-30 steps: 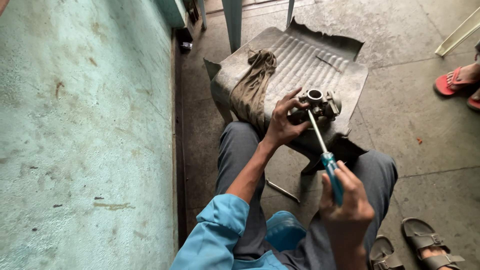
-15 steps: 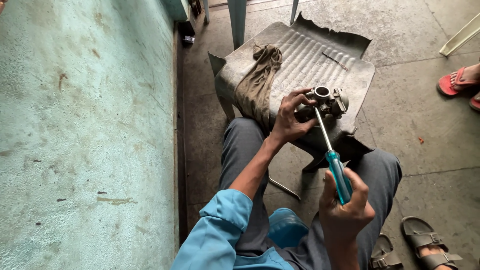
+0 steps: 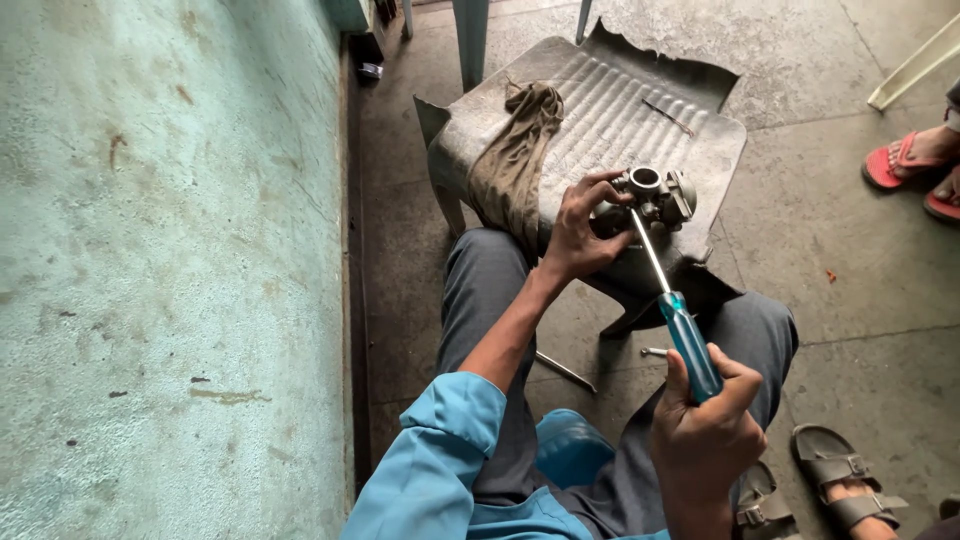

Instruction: The recorder is using a screwdriver to disassemble or adjust components on a motorcycle carburetor.

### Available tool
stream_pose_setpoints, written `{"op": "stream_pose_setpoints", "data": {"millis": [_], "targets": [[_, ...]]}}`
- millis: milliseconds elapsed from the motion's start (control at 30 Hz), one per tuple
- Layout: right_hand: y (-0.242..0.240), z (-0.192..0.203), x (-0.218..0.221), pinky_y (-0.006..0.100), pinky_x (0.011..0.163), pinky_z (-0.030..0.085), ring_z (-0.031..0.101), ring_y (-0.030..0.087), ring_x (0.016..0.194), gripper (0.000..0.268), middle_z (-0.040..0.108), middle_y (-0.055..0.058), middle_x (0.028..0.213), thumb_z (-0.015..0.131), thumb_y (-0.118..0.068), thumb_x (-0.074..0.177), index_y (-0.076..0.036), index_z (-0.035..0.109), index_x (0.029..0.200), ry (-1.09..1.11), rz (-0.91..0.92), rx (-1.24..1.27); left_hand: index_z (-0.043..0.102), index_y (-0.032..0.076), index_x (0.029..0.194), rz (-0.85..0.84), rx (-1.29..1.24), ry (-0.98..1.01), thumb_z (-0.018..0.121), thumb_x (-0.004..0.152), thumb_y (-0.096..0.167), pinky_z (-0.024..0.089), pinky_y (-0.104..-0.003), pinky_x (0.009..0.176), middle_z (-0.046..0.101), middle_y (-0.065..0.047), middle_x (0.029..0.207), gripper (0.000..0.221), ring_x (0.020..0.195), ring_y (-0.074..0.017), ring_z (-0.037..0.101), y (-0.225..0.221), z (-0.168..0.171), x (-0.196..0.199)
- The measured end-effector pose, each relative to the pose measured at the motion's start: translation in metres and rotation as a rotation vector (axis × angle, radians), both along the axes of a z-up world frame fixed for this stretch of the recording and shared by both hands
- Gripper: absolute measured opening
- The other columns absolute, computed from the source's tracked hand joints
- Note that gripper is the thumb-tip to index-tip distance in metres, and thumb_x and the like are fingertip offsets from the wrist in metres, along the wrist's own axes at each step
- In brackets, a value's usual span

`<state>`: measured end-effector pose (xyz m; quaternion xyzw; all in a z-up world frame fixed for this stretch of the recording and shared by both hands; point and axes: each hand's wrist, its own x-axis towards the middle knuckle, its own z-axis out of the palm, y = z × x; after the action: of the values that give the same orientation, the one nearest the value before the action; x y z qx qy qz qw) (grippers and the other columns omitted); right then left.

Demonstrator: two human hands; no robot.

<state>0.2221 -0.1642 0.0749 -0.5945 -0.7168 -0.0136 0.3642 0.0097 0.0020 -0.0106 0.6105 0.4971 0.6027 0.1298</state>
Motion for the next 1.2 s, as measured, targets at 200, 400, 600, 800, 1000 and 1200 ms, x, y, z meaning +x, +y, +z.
{"op": "stream_pose_setpoints", "data": {"millis": [200,400,600,800,1000,1200], "targets": [[0.004,0.031,0.003,0.038,0.068,0.059,0.072,0.03,0.078,0.034,0.07,0.017,0.096,0.068,-0.03,0.109,0.0,0.065,0.125,-0.114,0.151,0.025,0.049,0.01,0.134,-0.002,0.003,0.031,0.082,0.065,0.019,0.041,-0.052,0.119,0.064,-0.007,0.129,0.077,0.131,-0.0278,0.059,0.014,-0.014,-0.005],[0.026,0.058,0.0,0.044,0.062,0.057,0.071,0.035,0.072,0.042,0.072,0.014,0.092,0.073,-0.023,0.097,-0.007,0.069,0.136,-0.279,0.212,-0.173,0.052,0.008,0.137,-0.046,-0.192,0.182,0.087,0.057,0.026,0.048,-0.049,0.106,0.056,-0.017,0.126,0.089,0.121,-0.0332,0.055,0.037,-0.008,-0.013],[0.031,0.068,-0.012,0.044,0.063,0.057,0.072,0.035,0.073,0.038,0.074,0.016,0.097,0.073,-0.019,0.096,-0.005,0.071,0.131,-0.259,0.236,-0.153,0.052,0.008,0.133,-0.103,-0.121,0.07,0.091,0.065,0.035,0.058,-0.041,0.103,0.066,-0.013,0.122,0.082,0.116,-0.0279,0.068,0.024,0.005,-0.007],[0.03,0.064,-0.016,0.038,0.064,0.057,0.077,0.026,0.079,0.037,0.075,0.021,0.099,0.073,-0.016,0.099,0.0,0.071,0.132,0.148,0.148,-0.355,0.055,0.006,0.131,-0.073,-0.07,0.074,0.093,0.069,0.04,0.06,-0.039,0.101,0.069,-0.013,0.122,0.081,0.115,-0.0278,0.071,0.026,-0.001,-0.005],[0.037,0.058,-0.018,0.041,0.069,0.058,0.075,0.03,0.081,0.05,0.075,0.022,0.094,0.079,-0.018,0.091,0.004,0.064,0.133,0.169,0.095,-0.432,0.055,0.004,0.129,-0.043,-0.091,0.089,0.093,0.067,0.038,0.059,-0.04,0.1,0.069,-0.014,0.12,0.08,0.113,-0.0275,0.07,0.019,0.015,-0.004],[0.045,0.06,0.0,0.045,0.079,0.061,0.073,0.037,0.091,0.031,0.067,0.014,0.13,0.07,-0.001,0.088,-0.002,0.069,0.119,-0.31,0.357,-0.158,0.055,0.004,0.127,-0.088,-0.112,0.018,0.091,0.067,0.03,0.059,-0.038,0.097,0.068,-0.013,0.116,0.074,0.109,-0.0269,0.071,0.02,0.012,-0.004]]}}
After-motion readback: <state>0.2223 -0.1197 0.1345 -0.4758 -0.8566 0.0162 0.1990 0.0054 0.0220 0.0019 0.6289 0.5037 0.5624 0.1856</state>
